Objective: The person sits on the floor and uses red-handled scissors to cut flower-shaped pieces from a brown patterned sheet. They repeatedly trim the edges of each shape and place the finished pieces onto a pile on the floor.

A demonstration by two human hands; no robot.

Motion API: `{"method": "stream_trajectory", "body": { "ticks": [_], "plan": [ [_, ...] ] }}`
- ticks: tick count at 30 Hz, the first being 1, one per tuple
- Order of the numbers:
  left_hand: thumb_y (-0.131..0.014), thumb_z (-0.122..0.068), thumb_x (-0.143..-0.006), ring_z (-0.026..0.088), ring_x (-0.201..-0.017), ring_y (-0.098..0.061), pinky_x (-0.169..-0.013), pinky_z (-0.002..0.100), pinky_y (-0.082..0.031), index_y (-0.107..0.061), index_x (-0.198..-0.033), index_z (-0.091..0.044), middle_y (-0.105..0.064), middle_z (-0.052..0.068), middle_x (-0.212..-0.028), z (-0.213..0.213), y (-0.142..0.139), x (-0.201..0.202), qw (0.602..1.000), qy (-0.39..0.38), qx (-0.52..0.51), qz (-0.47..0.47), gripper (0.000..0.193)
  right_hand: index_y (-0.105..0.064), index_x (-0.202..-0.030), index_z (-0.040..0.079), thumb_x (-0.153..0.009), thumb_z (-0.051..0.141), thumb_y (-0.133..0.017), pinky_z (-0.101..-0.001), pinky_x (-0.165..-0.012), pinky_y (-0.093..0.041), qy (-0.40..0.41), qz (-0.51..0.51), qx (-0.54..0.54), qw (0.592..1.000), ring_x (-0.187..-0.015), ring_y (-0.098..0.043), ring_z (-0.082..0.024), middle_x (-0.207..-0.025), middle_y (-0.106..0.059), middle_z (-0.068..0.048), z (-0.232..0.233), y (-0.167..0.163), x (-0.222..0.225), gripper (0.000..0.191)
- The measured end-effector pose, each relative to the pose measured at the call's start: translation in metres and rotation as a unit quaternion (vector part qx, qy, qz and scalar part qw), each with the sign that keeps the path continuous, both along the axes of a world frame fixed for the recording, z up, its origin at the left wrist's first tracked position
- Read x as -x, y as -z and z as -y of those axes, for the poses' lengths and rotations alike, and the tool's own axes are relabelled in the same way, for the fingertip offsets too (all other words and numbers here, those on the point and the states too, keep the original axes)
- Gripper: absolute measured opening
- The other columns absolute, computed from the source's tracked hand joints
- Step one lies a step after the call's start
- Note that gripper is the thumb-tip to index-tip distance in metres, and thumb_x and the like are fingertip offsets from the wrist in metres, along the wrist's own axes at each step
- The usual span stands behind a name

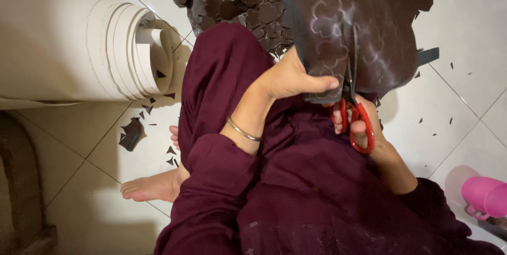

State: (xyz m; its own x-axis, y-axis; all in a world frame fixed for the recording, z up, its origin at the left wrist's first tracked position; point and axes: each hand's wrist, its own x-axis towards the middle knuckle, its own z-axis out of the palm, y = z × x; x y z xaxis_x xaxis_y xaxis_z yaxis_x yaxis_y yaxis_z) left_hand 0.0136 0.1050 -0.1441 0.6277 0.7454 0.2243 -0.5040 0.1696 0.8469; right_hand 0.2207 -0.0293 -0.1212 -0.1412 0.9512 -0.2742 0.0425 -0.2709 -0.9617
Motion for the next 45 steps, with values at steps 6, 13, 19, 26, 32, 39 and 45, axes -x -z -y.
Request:
{"method": "stream_trajectory", "body": {
  "ticks": [6, 13, 19, 26, 32, 39, 45],
  "plan": [
    [-0.083, 0.0, -0.086, 0.017, -0.117, -0.064, -0.108, 0.034, -0.054, -0.057, -0.138, -0.002, -0.069, 0.006, -0.124, 0.012, -0.009, 0.004, 0.998, 0.058, 0.029, 0.026, 0.058, -0.062, -0.101, 0.0, -0.054, 0.078, -0.081, -0.027, -0.054, -0.046, 0.062, 0.036, 0.054, 0.996, -0.063, -0.054, -0.012, -0.077, -0.056, -0.004, 0.017, 0.005, -0.013, 0.093],
    [-0.082, 0.001, -0.09, 0.013, -0.115, -0.062, -0.108, 0.032, -0.054, -0.056, -0.139, -0.003, -0.067, 0.003, -0.125, 0.022, -0.021, 0.011, 0.994, 0.083, -0.034, 0.061, 0.056, -0.06, -0.1, 0.003, -0.054, 0.079, -0.08, -0.03, -0.066, -0.051, -0.013, -0.033, 0.033, 0.999, -0.075, -0.059, -0.013, -0.085, -0.06, -0.003, 0.035, 0.006, -0.042, 0.091],
    [-0.081, 0.001, -0.093, 0.014, -0.106, -0.068, -0.097, 0.031, -0.059, -0.063, -0.127, -0.001, -0.072, 0.005, -0.113, 0.032, -0.042, 0.016, 0.992, 0.105, -0.051, 0.054, 0.038, -0.057, -0.104, -0.002, -0.07, 0.061, -0.083, -0.0404, -0.064, -0.049, 0.09, -0.032, 0.148, 0.984, -0.071, -0.058, -0.024, -0.083, -0.06, -0.013, 0.056, 0.022, -0.058, 0.076],
    [-0.07, 0.001, -0.099, 0.019, -0.088, -0.075, -0.084, 0.034, -0.065, -0.063, -0.119, 0.0, -0.074, 0.008, -0.096, 0.043, -0.067, 0.021, 0.969, 0.207, 0.012, 0.134, 0.021, -0.059, -0.122, 0.001, -0.078, 0.037, -0.083, -0.0423, -0.073, -0.056, -0.041, -0.168, 0.004, 0.985, -0.086, -0.065, -0.027, -0.105, -0.066, -0.014, 0.067, 0.037, -0.075, 0.061],
    [-0.07, 0.002, -0.103, 0.02, -0.091, -0.073, -0.087, 0.033, -0.063, -0.059, -0.13, 0.001, -0.074, 0.009, -0.098, 0.047, -0.07, 0.022, 0.979, 0.147, -0.067, 0.123, 0.029, -0.061, -0.127, 0.0, -0.088, 0.039, -0.079, -0.0385, -0.082, -0.052, -0.111, -0.22, -0.032, 0.969, -0.095, -0.062, -0.023, -0.109, -0.065, -0.013, 0.077, 0.039, -0.08, 0.058],
    [-0.064, 0.001, -0.106, 0.022, -0.085, -0.078, -0.085, 0.034, -0.066, -0.061, -0.122, 0.003, -0.077, 0.011, -0.091, 0.051, -0.081, 0.027, 0.97, 0.214, -0.033, 0.113, 0.016, -0.064, -0.113, 0.0, -0.101, 0.029, -0.065, -0.0385, -0.078, -0.05, -0.055, -0.119, 0.245, 0.961, -0.086, -0.062, -0.023, -0.096, -0.065, -0.012, 0.097, 0.042, -0.09, 0.032],
    [-0.075, -0.006, -0.099, 0.011, -0.097, -0.069, -0.092, 0.025, -0.057, -0.057, -0.127, 0.0, -0.07, 0.004, -0.106, 0.048, -0.117, 0.045, 0.978, 0.124, -0.131, 0.108, 0.033, -0.064, -0.116, 0.001, -0.102, 0.028, -0.062, -0.0382, -0.076, -0.049, 0.074, -0.026, 0.174, 0.982, -0.084, -0.061, -0.023, -0.096, -0.065, -0.011, 0.102, 0.024, -0.087, 0.031]
  ]
}}
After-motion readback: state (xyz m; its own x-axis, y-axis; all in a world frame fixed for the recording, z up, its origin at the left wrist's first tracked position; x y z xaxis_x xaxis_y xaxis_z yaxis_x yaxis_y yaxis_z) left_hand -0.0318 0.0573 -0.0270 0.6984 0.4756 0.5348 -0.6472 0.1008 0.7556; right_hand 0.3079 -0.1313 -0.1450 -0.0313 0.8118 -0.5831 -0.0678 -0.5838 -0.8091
